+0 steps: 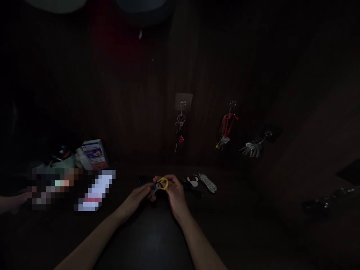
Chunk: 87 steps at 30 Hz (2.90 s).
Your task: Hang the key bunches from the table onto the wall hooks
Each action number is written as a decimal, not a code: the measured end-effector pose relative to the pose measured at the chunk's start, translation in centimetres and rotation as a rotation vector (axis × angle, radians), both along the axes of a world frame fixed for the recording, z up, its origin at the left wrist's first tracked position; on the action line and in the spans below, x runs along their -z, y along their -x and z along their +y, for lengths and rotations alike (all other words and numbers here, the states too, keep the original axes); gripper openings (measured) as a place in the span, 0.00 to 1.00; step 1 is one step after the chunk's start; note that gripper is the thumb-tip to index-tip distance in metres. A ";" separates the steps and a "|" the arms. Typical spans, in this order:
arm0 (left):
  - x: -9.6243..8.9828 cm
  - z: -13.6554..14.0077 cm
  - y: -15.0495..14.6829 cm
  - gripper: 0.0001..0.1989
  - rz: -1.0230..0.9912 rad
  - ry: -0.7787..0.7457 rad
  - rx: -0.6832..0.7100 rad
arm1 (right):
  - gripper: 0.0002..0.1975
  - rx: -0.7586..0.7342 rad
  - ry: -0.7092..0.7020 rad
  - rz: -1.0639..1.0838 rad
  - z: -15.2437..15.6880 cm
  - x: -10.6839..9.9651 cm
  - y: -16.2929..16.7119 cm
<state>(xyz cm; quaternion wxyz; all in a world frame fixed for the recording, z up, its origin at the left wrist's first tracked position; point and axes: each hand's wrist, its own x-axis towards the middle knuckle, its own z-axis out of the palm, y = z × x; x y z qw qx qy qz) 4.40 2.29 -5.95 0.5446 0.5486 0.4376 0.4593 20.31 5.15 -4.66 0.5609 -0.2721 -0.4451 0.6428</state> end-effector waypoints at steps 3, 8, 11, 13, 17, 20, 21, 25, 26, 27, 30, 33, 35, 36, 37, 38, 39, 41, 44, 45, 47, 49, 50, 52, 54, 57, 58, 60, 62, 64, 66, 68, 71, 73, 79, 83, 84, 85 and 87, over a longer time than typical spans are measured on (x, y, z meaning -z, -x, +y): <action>-0.2 -0.1 0.0 0.23 0.028 -0.004 -0.020 | 0.15 0.015 -0.030 -0.054 0.1 0.3 -0.3; -0.7 -0.3 0.0 0.19 0.028 0.022 -0.044 | 0.12 0.053 -0.050 -0.133 0.1 0.5 -0.5; -0.7 -0.3 -0.1 0.20 0.018 0.019 -0.081 | 0.12 0.051 -0.004 -0.092 0.1 0.4 -0.6; -0.5 -0.3 -0.1 0.20 0.023 0.010 -0.109 | 0.13 0.007 0.074 -0.038 0.1 0.3 -0.7; -0.3 -0.3 -0.1 0.15 0.070 -0.026 -0.172 | 0.12 -0.063 0.251 0.032 0.0 0.0 -1.1; -0.5 -0.4 -0.1 0.12 0.152 -0.041 -0.232 | 0.11 -0.062 0.301 0.046 0.1 0.1 -1.2; -0.6 -0.5 -0.1 0.11 0.171 -0.047 -0.251 | 0.11 -0.067 0.310 0.050 0.2 0.3 -1.2; -0.9 -0.6 -0.1 0.11 0.158 -0.057 -0.308 | 0.12 -0.120 0.343 0.089 0.3 0.5 -1.3; -0.9 -0.6 -0.1 0.11 0.146 -0.055 -0.321 | 0.12 -0.134 0.345 0.104 0.2 0.5 -1.3; -0.9 -0.6 -0.1 0.11 0.135 -0.054 -0.335 | 0.12 -0.148 0.338 0.119 0.2 0.4 -1.4; -0.9 -0.5 0.0 0.13 0.106 -0.049 -0.371 | 0.13 -0.176 0.259 0.141 -0.1 -0.1 -1.5; -0.9 -0.5 0.0 0.15 0.073 -0.034 -0.384 | 0.15 -0.118 0.186 0.095 -0.2 -0.3 -1.4; -1.0 -0.5 0.0 0.15 0.072 -0.021 -0.384 | 0.14 -0.040 0.187 0.038 -0.2 -0.1 -1.1; -1.0 -0.5 0.0 0.15 0.081 -0.016 -0.380 | 0.13 0.000 0.196 0.010 -0.1 0.0 -1.0; -1.1 -0.5 0.0 0.15 0.093 -0.014 -0.376 | 0.13 0.035 0.203 -0.011 0.0 0.1 -0.9; -1.1 -0.6 -0.1 0.15 0.105 -0.014 -0.372 | 0.13 0.063 0.205 -0.023 0.2 0.1 -0.9; -1.1 -0.6 -0.1 0.14 0.114 -0.015 -0.368 | 0.14 0.083 0.203 -0.025 0.2 0.2 -0.9; -1.2 -0.5 -0.1 0.14 0.117 -0.016 -0.367 | 0.14 0.095 0.192 -0.009 0.3 0.0 -1.2; -1.2 -0.5 -0.1 0.14 0.123 -0.019 -0.367 | 0.12 0.083 0.179 0.005 0.3 -0.3 -1.7; -1.2 -0.5 -0.2 0.15 0.133 -0.024 -0.365 | 0.11 0.085 0.168 -0.002 0.3 -0.3 -1.9; -1.2 -0.6 -0.2 0.15 0.172 -0.039 -0.354 | 0.10 0.104 0.139 -0.016 0.2 -0.4 -2.1; -1.2 -0.7 -0.3 0.15 0.217 -0.060 -0.330 | 0.08 0.135 0.117 -0.003 0.2 -0.6 -2.4; -1.2 -0.7 -0.3 0.15 0.241 -0.070 -0.313 | 0.08 0.147 0.107 0.012 0.2 -0.7 -2.5; -1.3 -0.8 -0.4 0.14 0.283 -0.084 -0.279 | 0.07 0.165 0.077 0.041 0.1 -1.3 -2.8; -1.3 -0.9 -0.4 0.13 0.313 -0.089 -0.256 | 0.08 0.183 0.031 0.056 0.1 -2.1 -3.4; -1.3 -0.9 -0.4 0.13 0.346 -0.091 -0.243 | 0.10 0.245 -0.039 0.080 0.1 -3.4 -4.7; -1.4 -0.9 -0.4 0.13 0.358 -0.092 -0.239 | 0.10 0.274 -0.056 0.085 0.2 -3.9 -5.2; -1.5 -1.0 -0.4 0.13 0.378 -0.094 -0.226 | 0.10 0.336 -0.072 0.089 0.4 -4.8 -6.2; -1.6 -1.0 -0.4 0.13 0.396 -0.103 -0.207 | 0.10 0.398 -0.092 0.098 0.8 -5.8 -7.3; -1.6 -1.0 -0.4 0.13 0.418 -0.114 -0.188 | 0.10 0.473 -0.131 0.118 1.3 -6.9 -8.5; -1.6 -1.0 -0.5 0.14 0.446 -0.117 -0.178 | 0.09 0.554 -0.170 0.138 2.0 -8.0 -9.6; -1.5 -0.9 -0.5 0.14 0.471 -0.114 -0.179 | 0.10 0.635 -0.196 0.145 2.9 -9.2 -10.7; -1.3 -0.7 -0.4 0.15 0.492 -0.106 -0.178 | 0.11 0.778 -0.241 0.132 4.6 -10.8 -12.6; -1.2 -0.7 -0.4 0.15 0.489 -0.104 -0.173 | 0.12 0.886 -0.285 0.106 5.9 -11.9 -13.7; -1.0 -0.6 -0.4 0.16 0.457 -0.103 -0.154 | 0.11 1.124 -0.422 -0.116 9.4 -15.3 -15.7; -0.9 -0.6 -0.4 0.15 0.446 -0.101 -0.181 | 0.09 1.184 -0.488 -0.263 10.9 -17.4 -16.0; -1.0 -0.6 -0.4 0.14 0.437 -0.101 -0.184 | 0.08 1.199 -0.501 -0.303 11.2 -17.8 -16.0; -1.0 -0.6 -0.4 0.14 0.425 -0.100 -0.187 | 0.08 1.211 -0.511 -0.343 11.6 -18.1 -16.0; -1.1 -0.6 -0.5 0.14 0.396 -0.094 -0.193 | 0.07 1.233 -0.518 -0.419 12.1 -18.6 -16.0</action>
